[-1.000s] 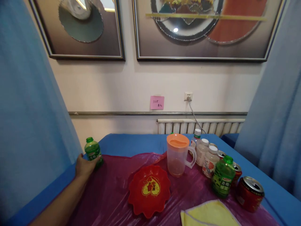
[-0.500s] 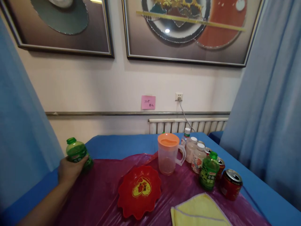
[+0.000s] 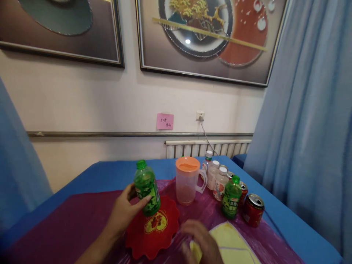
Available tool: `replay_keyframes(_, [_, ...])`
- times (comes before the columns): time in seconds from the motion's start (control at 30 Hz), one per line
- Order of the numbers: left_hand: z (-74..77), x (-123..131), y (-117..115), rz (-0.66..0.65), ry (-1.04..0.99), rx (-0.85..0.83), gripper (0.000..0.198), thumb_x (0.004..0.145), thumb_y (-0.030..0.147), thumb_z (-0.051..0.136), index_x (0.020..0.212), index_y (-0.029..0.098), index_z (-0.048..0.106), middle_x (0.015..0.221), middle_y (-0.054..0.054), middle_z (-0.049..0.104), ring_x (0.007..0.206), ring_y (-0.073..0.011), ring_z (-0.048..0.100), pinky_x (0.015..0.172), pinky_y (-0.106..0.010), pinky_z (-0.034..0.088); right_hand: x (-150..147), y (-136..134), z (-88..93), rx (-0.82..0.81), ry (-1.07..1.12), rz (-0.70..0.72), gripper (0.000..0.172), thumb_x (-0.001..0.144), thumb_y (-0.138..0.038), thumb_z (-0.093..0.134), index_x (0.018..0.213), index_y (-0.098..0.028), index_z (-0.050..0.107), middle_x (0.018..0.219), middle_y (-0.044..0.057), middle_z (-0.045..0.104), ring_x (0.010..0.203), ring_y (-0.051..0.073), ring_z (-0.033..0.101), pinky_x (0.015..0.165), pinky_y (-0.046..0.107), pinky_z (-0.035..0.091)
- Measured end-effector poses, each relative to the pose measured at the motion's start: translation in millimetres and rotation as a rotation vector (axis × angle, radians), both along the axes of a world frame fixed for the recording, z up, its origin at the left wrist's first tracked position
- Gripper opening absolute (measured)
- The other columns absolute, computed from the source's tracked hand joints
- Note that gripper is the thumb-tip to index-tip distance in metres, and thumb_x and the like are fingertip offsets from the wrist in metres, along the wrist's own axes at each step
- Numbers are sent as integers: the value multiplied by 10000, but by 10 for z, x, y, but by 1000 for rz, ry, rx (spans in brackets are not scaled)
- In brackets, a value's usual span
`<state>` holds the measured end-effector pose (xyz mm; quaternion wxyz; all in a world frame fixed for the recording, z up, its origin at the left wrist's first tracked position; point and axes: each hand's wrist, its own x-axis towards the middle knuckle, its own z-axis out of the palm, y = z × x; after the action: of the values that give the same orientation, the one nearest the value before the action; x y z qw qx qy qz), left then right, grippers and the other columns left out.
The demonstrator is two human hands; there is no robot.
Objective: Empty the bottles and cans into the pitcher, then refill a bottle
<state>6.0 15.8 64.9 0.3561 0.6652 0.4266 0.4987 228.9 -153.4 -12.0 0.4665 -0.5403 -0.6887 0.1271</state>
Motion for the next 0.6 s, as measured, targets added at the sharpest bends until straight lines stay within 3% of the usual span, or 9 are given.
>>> replay_keyframes(0.07, [-152,50,37,-13,73,-1,567,596,409,780,1097,177,649,1091,-111,764,1017,-308,719,924,-429,567,300,198,43,81,258,-300,342,919,-437,589,1188,-235,650,1230,133,683,1116,287,654,953,423,542])
replay_keyframes(0.17, [-344,59,103,22,160,11,569,613,418,764,1118,179,658,1087,-115,767,1007,-321,725,917,-449,568,664,601,174,111,534,-509,523,814,-531,668,1209,-196,594,1149,132,698,1038,289,680,893,426,563])
replay_keyframes(0.23, [-439,31,120,28,215,37,582,635,429,761,1151,178,662,1111,-126,763,1029,-332,717,938,-469,556,811,880,230,95,572,-605,591,755,-578,707,1188,-190,598,1166,135,688,1056,296,665,886,417,551])
replay_keyframes(0.3, [-512,-11,115,24,268,78,585,647,442,768,1168,194,675,1154,-132,754,1080,-348,697,978,-494,530,877,1117,228,50,544,-602,545,760,-622,679,1086,-188,638,1096,121,704,1009,286,664,870,396,535])
replay_keyframes(0.4, [-588,-69,86,47,325,132,596,636,475,786,1170,224,699,1187,-128,746,1122,-368,671,1010,-522,505,864,1352,157,19,494,-527,497,804,-690,575,832,-199,648,824,59,695,801,243,635,758,353,518])
replay_keyframes(0.5, [-645,-94,63,51,362,184,601,663,485,761,1202,228,697,1189,-120,745,1123,-363,663,1018,-527,499,790,1470,132,59,572,-505,537,801,-746,529,699,-220,563,637,-6,590,622,190,540,606,304,470])
replay_keyframes(0.6, [-711,-96,68,51,388,209,600,671,474,749,1221,239,693,1192,-112,746,1128,-363,656,1023,-532,494,750,1542,254,75,668,-507,555,788,-768,538,617,-248,446,521,-51,465,511,155,456,500,271,393])
